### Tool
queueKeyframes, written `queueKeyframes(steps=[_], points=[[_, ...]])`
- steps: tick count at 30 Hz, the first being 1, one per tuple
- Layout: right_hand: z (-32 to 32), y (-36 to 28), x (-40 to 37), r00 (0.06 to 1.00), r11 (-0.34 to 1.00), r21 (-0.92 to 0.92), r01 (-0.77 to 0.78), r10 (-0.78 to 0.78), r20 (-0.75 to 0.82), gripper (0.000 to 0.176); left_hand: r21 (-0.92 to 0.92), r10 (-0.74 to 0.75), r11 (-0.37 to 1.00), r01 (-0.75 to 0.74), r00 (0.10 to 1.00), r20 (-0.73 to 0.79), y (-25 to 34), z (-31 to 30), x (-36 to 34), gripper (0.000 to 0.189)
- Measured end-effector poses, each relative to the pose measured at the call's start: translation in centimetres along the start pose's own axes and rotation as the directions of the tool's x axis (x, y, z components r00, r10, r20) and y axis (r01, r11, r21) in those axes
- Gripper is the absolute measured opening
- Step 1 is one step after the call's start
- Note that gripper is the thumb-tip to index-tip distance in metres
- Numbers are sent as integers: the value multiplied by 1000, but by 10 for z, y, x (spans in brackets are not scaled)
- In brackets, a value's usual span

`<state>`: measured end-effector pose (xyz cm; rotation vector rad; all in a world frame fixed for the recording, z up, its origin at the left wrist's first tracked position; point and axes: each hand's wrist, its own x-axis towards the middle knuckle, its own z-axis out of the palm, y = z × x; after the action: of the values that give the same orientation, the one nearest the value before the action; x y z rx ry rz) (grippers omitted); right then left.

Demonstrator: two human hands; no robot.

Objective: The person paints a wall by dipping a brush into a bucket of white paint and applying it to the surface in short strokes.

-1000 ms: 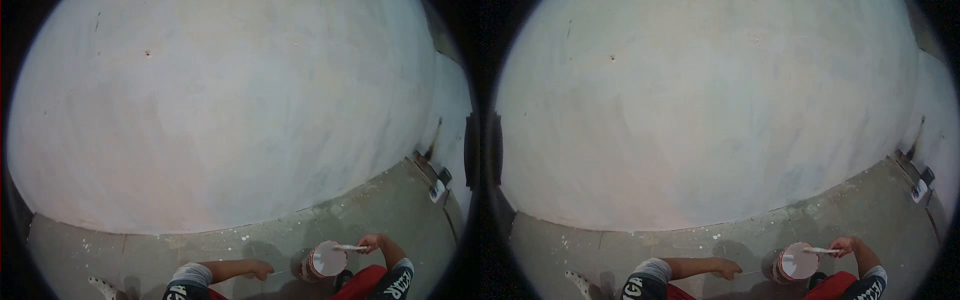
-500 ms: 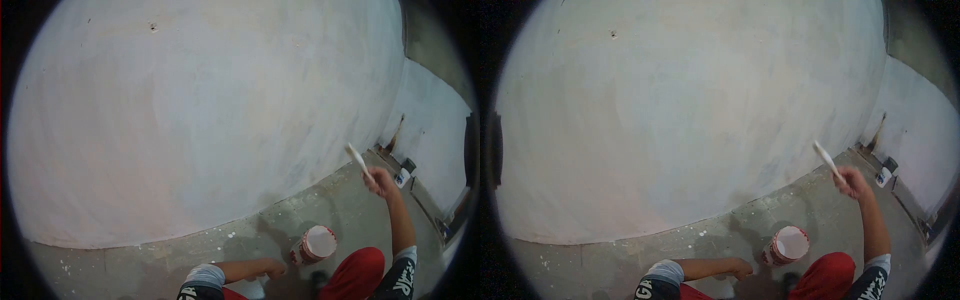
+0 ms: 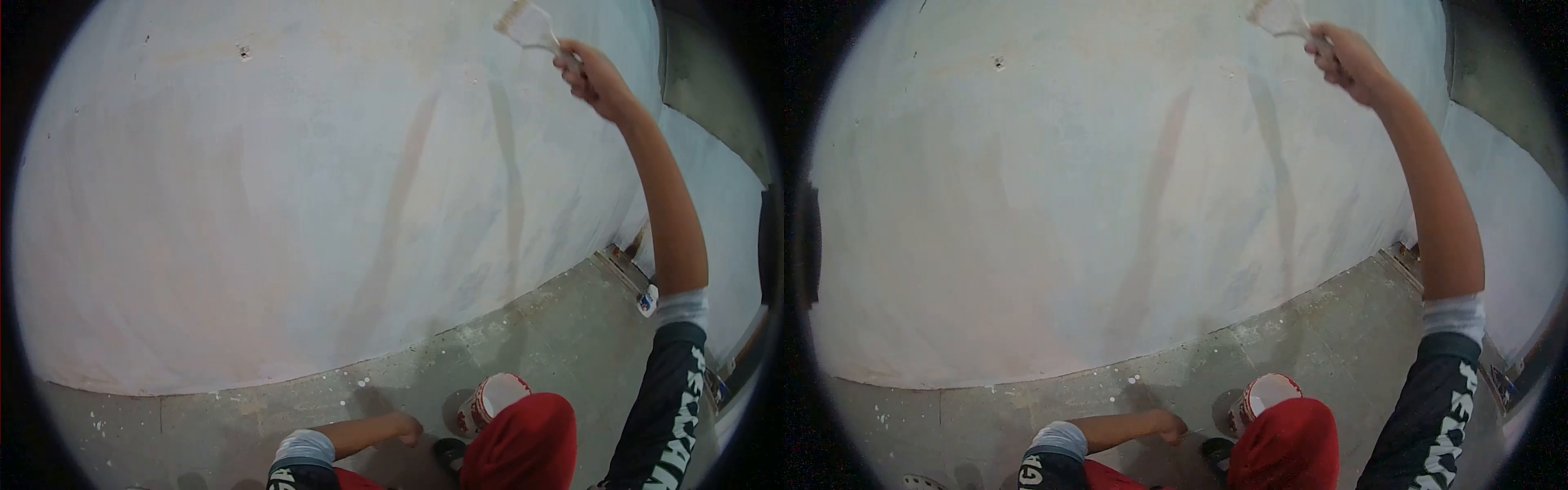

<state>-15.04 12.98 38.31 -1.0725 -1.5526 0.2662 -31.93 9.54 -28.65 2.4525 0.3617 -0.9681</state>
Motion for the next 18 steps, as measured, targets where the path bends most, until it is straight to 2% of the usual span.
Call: queueKeyframes(steps=[1,2,3,4,5,8,9,11,12,13,14,15,16,18], points=[[1,-9,17,998,994,-89,62,-59,38,24,63,-34,998,26,990,136,-3,3,-5,52],[6,-21,27,990,976,-173,130,-118,81,23,55,-36,998,29,990,137,-4,3,-19,52],[11,-32,34,989,977,-165,132,-119,87,23,13,-86,996,85,992,88,-3,4,-35,51],[26,-49,37,991,905,-407,125,-129,17,31,-30,-140,990,141,989,40,-3,6,-48,50],[39,-63,37,986,778,-622,94,-159,-50,41,-37,-150,988,151,988,37,-5,10,-57,50],[67,-94,24,983,732,-672,114,-182,-31,40,-87,-202,976,199,979,-34,-10,15,-70,48],[73,-95,30,982,736,-667,120,-187,-29,40,-86,-199,977,196,980,-29,-13,16,-70,48],[82,-87,44,993,627,-774,91,-118,21,43,-81,-201,977,199,979,-23,-16,16,-71,49],[82,-78,45,993,627,-774,89,-118,19,43,-94,-208,974,206,978,-9,-15,14,-69,49],[84,-68,42,984,626,-760,175,-83,158,28,-107,-211,972,210,977,5,-13,13,-65,49],[86,-59,33,955,629,-734,256,-46,294,21,-104,-208,973,207,978,7,-13,15,-56,49],[88,-50,23,952,701,-670,243,-38,305,18,-100,-170,981,166,985,-31,-16,19,-45,48],[87,-49,15,953,702,-672,237,-35,300,18,-95,-130,988,124,989,-68,-19,24,-33,46],[80,-54,7,947,687,-699,200,49,319,18,-65,-88,994,88,996,-9,-26,28,-6,44]])
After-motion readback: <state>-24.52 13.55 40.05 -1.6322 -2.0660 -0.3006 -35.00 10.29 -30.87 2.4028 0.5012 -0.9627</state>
